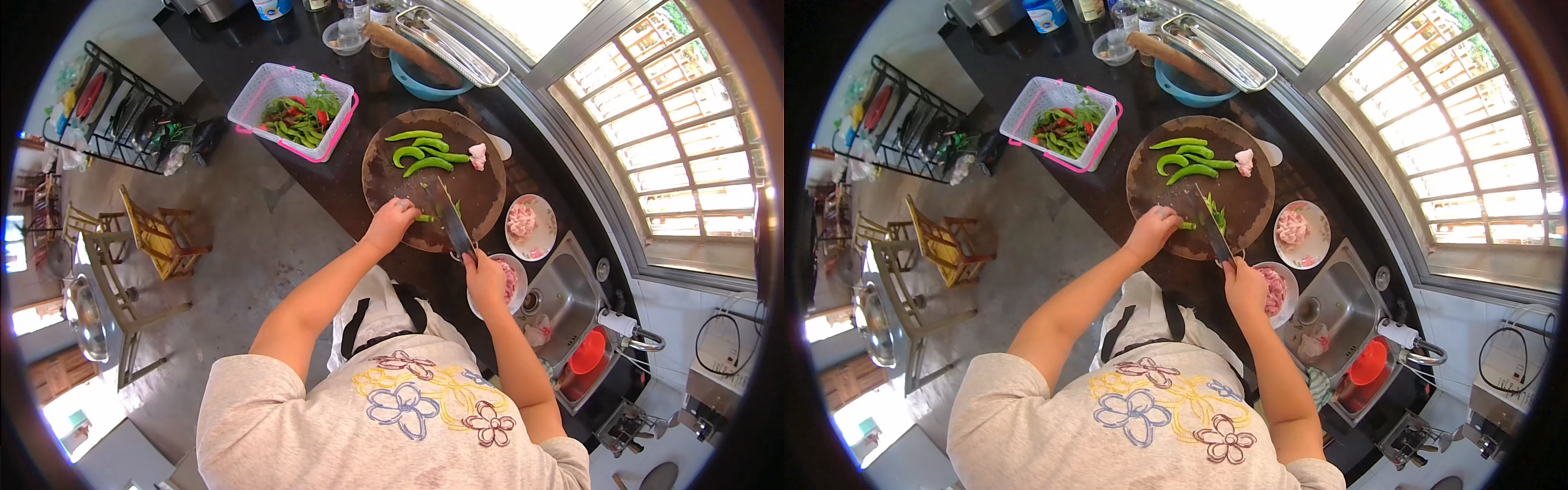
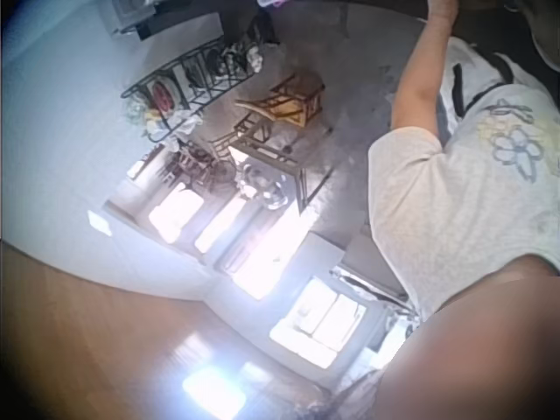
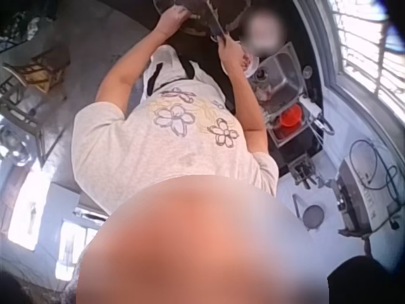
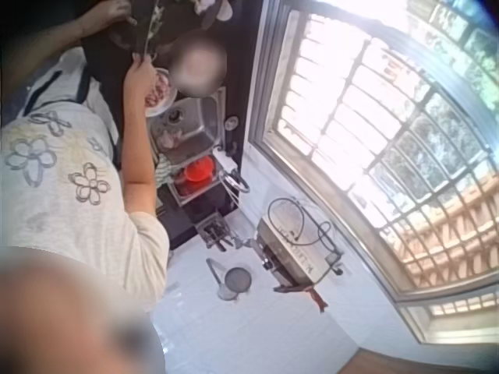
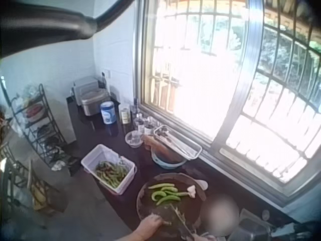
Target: The person slices raw meat into thin strips on a wooden cutting board using a cleaver, placing the cut pieces into a white bowl. They then wash green chili peppers under running water and slice them on the same cutting board.
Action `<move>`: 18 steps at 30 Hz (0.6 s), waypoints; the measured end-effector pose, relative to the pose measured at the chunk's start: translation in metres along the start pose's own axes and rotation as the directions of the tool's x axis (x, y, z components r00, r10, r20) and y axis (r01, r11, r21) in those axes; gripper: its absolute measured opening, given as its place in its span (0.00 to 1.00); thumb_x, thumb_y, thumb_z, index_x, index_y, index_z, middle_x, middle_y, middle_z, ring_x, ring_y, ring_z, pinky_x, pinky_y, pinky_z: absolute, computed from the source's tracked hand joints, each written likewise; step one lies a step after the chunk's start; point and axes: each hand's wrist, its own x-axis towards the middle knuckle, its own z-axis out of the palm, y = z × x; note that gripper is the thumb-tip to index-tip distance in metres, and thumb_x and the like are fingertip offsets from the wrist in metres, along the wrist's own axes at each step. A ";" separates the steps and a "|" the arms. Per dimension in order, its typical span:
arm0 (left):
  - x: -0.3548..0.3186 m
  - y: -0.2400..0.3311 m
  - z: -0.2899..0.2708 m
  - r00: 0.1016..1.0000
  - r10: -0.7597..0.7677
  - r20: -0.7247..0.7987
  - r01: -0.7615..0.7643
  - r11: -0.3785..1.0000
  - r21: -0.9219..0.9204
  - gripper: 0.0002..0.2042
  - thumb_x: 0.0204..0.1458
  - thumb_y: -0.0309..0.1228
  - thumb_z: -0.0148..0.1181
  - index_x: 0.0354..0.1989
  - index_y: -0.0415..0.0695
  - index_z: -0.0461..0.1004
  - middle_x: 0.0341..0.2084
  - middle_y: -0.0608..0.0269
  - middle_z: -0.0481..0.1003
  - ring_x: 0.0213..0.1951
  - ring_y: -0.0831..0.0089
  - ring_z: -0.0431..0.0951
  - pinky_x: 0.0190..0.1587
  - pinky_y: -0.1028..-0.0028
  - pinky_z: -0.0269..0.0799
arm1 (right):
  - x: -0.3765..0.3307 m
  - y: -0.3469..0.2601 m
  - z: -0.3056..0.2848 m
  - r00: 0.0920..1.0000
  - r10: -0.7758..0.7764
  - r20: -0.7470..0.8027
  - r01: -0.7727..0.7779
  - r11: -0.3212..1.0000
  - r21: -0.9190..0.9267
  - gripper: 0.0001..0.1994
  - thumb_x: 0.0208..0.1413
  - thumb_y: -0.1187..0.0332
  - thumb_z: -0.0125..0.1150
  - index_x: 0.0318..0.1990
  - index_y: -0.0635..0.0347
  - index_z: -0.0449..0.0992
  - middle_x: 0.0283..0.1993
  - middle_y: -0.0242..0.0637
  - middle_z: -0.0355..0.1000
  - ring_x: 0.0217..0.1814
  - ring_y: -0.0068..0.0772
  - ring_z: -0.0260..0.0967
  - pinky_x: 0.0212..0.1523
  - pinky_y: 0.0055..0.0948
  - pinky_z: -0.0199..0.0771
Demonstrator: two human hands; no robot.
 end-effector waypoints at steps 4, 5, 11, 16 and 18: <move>0.000 0.004 0.003 0.980 -0.197 -0.011 0.197 0.980 -0.002 0.12 0.40 0.20 0.63 0.36 0.42 0.74 0.36 0.58 0.72 0.42 0.56 0.72 0.45 0.63 0.70 | -0.005 0.005 0.005 1.000 0.021 -0.015 -0.020 1.000 0.016 0.13 0.60 0.58 0.54 0.34 0.59 0.73 0.26 0.51 0.74 0.31 0.59 0.72 0.32 0.52 0.70; 0.001 0.004 0.004 0.984 -0.179 -0.011 0.179 0.984 -0.008 0.12 0.40 0.21 0.63 0.36 0.43 0.74 0.35 0.58 0.72 0.42 0.56 0.72 0.46 0.63 0.70 | -0.006 0.005 0.006 1.000 0.023 -0.022 -0.022 0.999 0.025 0.13 0.60 0.58 0.54 0.34 0.59 0.73 0.26 0.51 0.74 0.31 0.59 0.72 0.32 0.52 0.70; 0.007 0.006 0.003 0.997 -0.082 -0.013 0.083 0.996 0.027 0.13 0.40 0.24 0.66 0.37 0.44 0.76 0.35 0.60 0.72 0.42 0.58 0.72 0.46 0.64 0.69 | -0.007 0.010 0.011 0.999 0.030 -0.023 -0.029 0.999 0.028 0.13 0.60 0.57 0.54 0.34 0.58 0.74 0.25 0.50 0.74 0.30 0.59 0.72 0.31 0.53 0.70; -0.002 0.002 0.000 0.990 -0.035 -0.136 0.038 0.999 0.022 0.13 0.39 0.29 0.69 0.35 0.45 0.78 0.34 0.62 0.74 0.40 0.60 0.73 0.43 0.65 0.72 | -0.008 0.011 0.014 1.000 0.011 -0.008 -0.011 1.000 0.007 0.13 0.60 0.57 0.54 0.34 0.58 0.73 0.25 0.49 0.74 0.30 0.58 0.73 0.31 0.53 0.69; -0.004 0.001 0.001 0.984 -0.090 -0.155 0.096 0.995 0.034 0.11 0.39 0.29 0.69 0.34 0.45 0.78 0.33 0.63 0.75 0.39 0.61 0.74 0.41 0.66 0.72 | -0.007 0.004 0.011 1.000 0.008 0.013 -0.008 1.000 0.000 0.13 0.60 0.58 0.53 0.34 0.58 0.73 0.26 0.49 0.74 0.31 0.57 0.73 0.31 0.53 0.70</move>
